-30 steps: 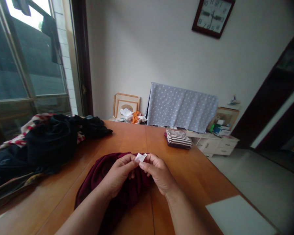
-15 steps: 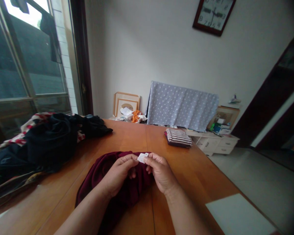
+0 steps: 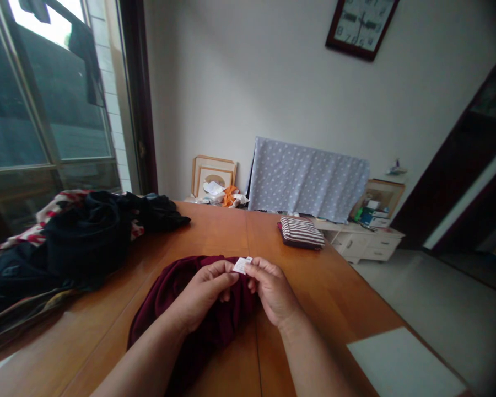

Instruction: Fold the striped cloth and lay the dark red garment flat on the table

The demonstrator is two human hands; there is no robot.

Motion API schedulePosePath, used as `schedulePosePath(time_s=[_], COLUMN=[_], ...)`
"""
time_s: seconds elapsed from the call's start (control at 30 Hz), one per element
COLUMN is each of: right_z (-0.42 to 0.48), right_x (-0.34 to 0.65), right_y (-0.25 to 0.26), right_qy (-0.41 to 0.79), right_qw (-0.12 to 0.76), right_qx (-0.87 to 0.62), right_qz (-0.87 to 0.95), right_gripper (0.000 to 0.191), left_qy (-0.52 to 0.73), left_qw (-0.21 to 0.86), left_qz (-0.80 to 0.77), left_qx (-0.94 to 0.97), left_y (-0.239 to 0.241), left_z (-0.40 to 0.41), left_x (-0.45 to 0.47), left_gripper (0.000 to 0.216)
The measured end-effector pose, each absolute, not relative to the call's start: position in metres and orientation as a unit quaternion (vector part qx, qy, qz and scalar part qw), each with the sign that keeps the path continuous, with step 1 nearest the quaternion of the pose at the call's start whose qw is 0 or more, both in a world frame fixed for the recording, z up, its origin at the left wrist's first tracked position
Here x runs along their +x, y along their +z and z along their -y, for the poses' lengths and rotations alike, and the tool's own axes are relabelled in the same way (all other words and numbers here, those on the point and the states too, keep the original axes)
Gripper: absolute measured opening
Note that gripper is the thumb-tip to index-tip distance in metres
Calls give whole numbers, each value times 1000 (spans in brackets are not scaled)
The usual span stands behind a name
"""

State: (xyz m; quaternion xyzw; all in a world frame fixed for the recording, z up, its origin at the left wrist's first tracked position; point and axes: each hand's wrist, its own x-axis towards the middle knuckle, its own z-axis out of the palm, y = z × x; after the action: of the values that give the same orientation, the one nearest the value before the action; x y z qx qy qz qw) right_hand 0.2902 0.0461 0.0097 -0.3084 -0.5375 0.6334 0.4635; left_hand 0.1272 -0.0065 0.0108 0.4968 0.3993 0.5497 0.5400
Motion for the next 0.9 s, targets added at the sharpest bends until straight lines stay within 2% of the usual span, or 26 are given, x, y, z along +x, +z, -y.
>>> schedulePosePath(time_s=[0.27,0.53,0.6,0.73,0.9], right_z=[-43,-38,-38,-41,-43], right_x=[290,291,290,287,286], right_y=[13,19,18,14,11], right_qy=[621,661,668,669,616], right_qw=[481,454,435,386,417], right_qx=[-300,-257,-270,-330,-365], right_qz=[541,539,540,542,560], right_gripper=[17,16,26,61,58], left_qy=[572,657,655,636,638], left_qw=[499,323,252,161,155], left_qz=[-418,-450,-460,-482,-484], left_qx=[499,512,545,581,578], left_y=[15,7,7,9,11], left_z=[7,1,2,5,8], left_x=[129,129,128,130,132], left_gripper=[18,14,10,6,5])
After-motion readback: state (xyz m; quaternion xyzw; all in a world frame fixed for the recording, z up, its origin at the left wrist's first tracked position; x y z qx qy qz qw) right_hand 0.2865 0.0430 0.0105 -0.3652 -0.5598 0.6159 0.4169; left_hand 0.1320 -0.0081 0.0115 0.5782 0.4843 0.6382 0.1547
